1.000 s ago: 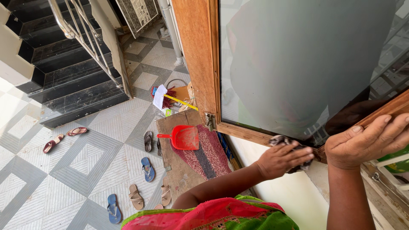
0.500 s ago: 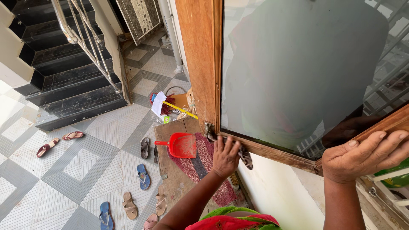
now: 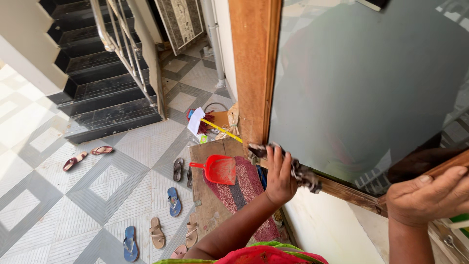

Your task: The person wipes a large glass pane set in a wooden door frame using a patterned cloth. They repeatedly rub the surface with both hands, moving the cloth across the glass in various directions while standing in a tiled entryway.

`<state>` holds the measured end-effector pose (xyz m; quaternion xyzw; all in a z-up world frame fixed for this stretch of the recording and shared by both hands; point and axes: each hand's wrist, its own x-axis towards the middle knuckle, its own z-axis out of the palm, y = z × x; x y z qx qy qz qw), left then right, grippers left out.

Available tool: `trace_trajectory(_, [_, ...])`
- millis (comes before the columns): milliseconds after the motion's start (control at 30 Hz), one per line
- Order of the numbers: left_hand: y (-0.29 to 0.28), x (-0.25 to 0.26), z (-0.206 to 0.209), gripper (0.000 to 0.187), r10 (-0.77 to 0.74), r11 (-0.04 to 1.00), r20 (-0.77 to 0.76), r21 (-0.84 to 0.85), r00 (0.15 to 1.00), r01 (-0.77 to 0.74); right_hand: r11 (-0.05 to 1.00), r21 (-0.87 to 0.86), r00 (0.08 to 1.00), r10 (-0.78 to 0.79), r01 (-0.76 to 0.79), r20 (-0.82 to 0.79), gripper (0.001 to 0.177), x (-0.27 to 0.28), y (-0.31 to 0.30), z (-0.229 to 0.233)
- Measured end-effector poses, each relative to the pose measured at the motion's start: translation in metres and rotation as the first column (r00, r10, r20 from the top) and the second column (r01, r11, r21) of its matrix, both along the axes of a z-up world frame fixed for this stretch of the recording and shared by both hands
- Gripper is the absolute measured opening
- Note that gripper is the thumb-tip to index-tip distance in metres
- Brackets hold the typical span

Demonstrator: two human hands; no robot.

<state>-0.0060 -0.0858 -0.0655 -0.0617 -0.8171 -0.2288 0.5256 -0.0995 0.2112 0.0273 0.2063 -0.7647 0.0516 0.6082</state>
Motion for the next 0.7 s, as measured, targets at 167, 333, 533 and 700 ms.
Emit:
trace_trajectory(167, [-0.060, -0.013, 0.161, 0.065, 0.167, 0.985, -0.392, 0.112, 0.905, -0.134, 0.999, 0.023, 0.998, 0.045, -0.045, -0.040, 0.051, 0.005, -0.009, 0.012])
trace_trajectory(333, [-0.082, -0.024, 0.254, 0.081, 0.205, 0.962, -0.257, 0.231, 0.944, -0.146, 0.996, 0.016, 0.995, 0.086, -0.085, -0.052, 0.049, 0.013, -0.016, 0.022])
trace_trajectory(533, [-0.055, -0.008, 0.199, 0.035, 0.233, 0.952, -0.228, 0.253, 0.945, -0.173, 0.996, -0.015, 0.993, 0.088, -0.090, -0.082, 0.050, 0.021, -0.028, 0.039])
trace_trajectory(700, [-0.037, 0.002, 0.131, 0.042, 0.267, 0.917, -0.086, 0.327, 0.960, -0.226, 0.996, -0.017, 0.994, 0.085, -0.086, -0.065, 0.048, 0.030, -0.035, 0.050])
